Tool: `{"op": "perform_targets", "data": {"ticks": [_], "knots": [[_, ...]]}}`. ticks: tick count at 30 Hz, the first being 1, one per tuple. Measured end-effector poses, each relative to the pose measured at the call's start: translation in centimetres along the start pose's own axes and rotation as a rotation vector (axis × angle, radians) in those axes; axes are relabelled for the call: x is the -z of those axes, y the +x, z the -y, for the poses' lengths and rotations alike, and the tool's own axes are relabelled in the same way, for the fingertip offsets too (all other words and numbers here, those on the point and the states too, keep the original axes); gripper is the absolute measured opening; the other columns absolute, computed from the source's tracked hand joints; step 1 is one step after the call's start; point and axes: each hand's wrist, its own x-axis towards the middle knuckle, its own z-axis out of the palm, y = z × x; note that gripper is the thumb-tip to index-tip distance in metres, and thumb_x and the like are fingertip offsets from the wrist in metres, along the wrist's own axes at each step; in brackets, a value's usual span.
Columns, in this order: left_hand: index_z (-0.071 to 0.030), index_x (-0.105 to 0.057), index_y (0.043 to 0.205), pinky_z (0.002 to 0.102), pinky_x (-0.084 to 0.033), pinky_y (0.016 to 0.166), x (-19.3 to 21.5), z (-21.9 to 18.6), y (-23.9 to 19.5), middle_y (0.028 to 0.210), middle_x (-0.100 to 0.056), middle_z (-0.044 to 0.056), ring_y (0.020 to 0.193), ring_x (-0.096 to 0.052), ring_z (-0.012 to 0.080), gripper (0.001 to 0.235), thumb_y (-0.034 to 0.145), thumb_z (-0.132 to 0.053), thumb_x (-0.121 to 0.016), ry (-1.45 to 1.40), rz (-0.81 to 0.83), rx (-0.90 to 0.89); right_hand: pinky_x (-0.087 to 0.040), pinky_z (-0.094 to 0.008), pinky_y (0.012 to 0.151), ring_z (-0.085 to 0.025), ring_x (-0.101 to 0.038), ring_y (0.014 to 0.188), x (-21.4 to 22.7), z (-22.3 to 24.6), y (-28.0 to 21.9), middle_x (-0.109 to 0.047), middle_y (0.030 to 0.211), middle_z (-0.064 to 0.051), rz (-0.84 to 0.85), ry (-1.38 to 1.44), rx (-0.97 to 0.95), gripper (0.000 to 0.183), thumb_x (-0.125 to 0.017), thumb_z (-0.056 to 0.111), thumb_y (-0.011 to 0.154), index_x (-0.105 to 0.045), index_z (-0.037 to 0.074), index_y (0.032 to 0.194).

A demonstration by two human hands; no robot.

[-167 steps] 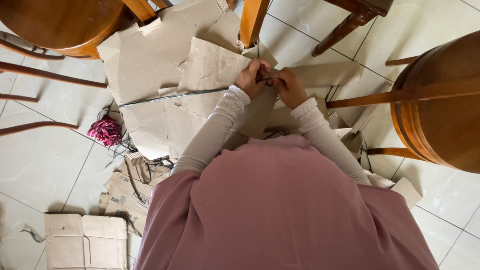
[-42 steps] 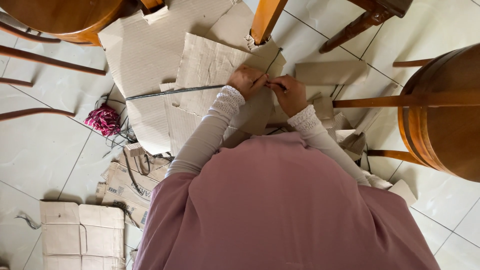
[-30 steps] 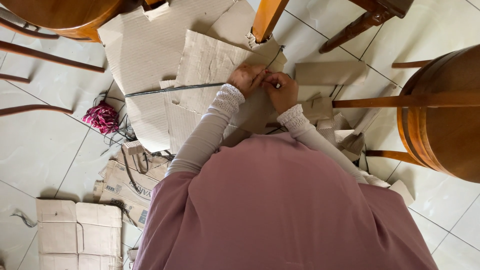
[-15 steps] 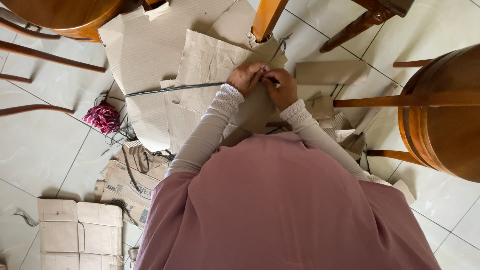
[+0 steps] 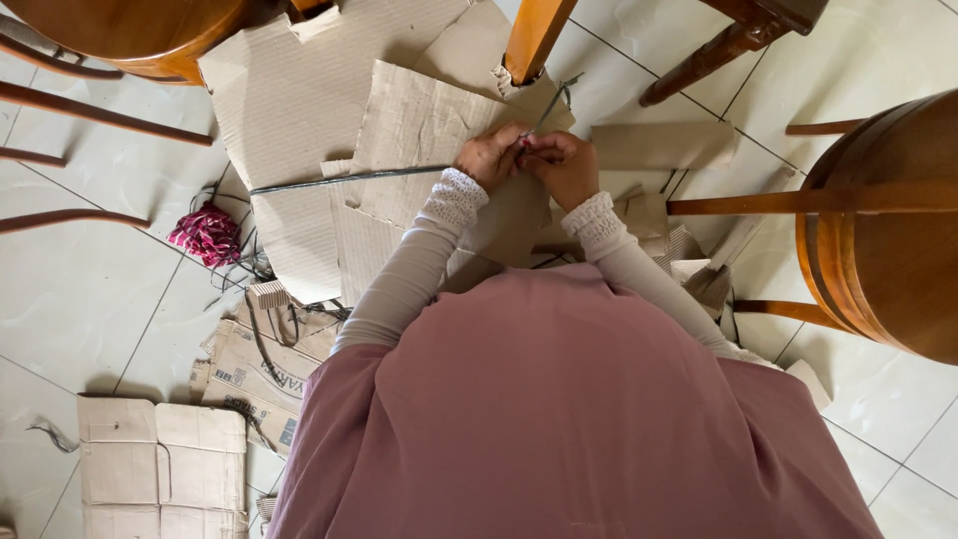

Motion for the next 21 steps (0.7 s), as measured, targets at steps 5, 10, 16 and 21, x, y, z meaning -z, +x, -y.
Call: {"op": "perform_targets", "data": {"ticks": [5,10,16,21], "knots": [[-0.03,-0.068,0.112,0.039,-0.061,0.07,-0.6,1.3,-0.5,0.053,-0.066,-0.008,0.064,-0.074,0.0195,0.011,0.104,-0.033,-0.06,0.049,-0.045,-0.065,-0.056,-0.032,0.068,-0.013,-0.065,0.071,-1.1,-1.9,0.7,-0.074,0.077,-0.008,-0.094,-0.047,0.088,0.008,-0.077,0.012,0.084,-0.077,0.01,0.092],[-0.031,-0.069,0.11,0.035,-0.061,0.07,-0.2,0.8,-0.6,0.053,-0.068,-0.012,0.063,-0.074,0.0169,0.012,0.104,-0.035,-0.059,0.035,-0.059,-0.074,-0.05,-0.037,0.062,-0.024,-0.066,0.066,-1.9,-2.3,0.6,-0.068,0.069,-0.016,-0.198,-0.206,0.377,0.002,-0.074,0.008,0.082,-0.074,0.006,0.083],[-0.025,-0.068,0.11,0.045,-0.061,0.064,1.1,-2.4,0.2,0.069,-0.073,0.009,0.07,-0.073,0.034,0.01,0.102,-0.029,-0.064,0.033,-0.176,-0.114,-0.05,-0.042,0.075,-0.034,-0.072,0.073,-2.2,-2.3,1.1,-0.069,0.075,-0.011,-0.256,-0.534,0.636,0.02,-0.074,0.017,0.081,-0.06,0.015,0.095],[-0.024,-0.071,0.108,0.042,-0.061,0.065,1.2,-2.4,0.3,0.07,-0.074,0.007,0.071,-0.074,0.0333,0.01,0.102,-0.029,-0.064,-0.041,-0.201,-0.103,-0.053,-0.047,0.068,-0.038,-0.07,0.067,-2.3,-3.6,1.6,-0.068,0.071,-0.01,-0.231,-0.565,0.637,0.022,-0.073,0.018,0.084,-0.058,0.019,0.099]]}}
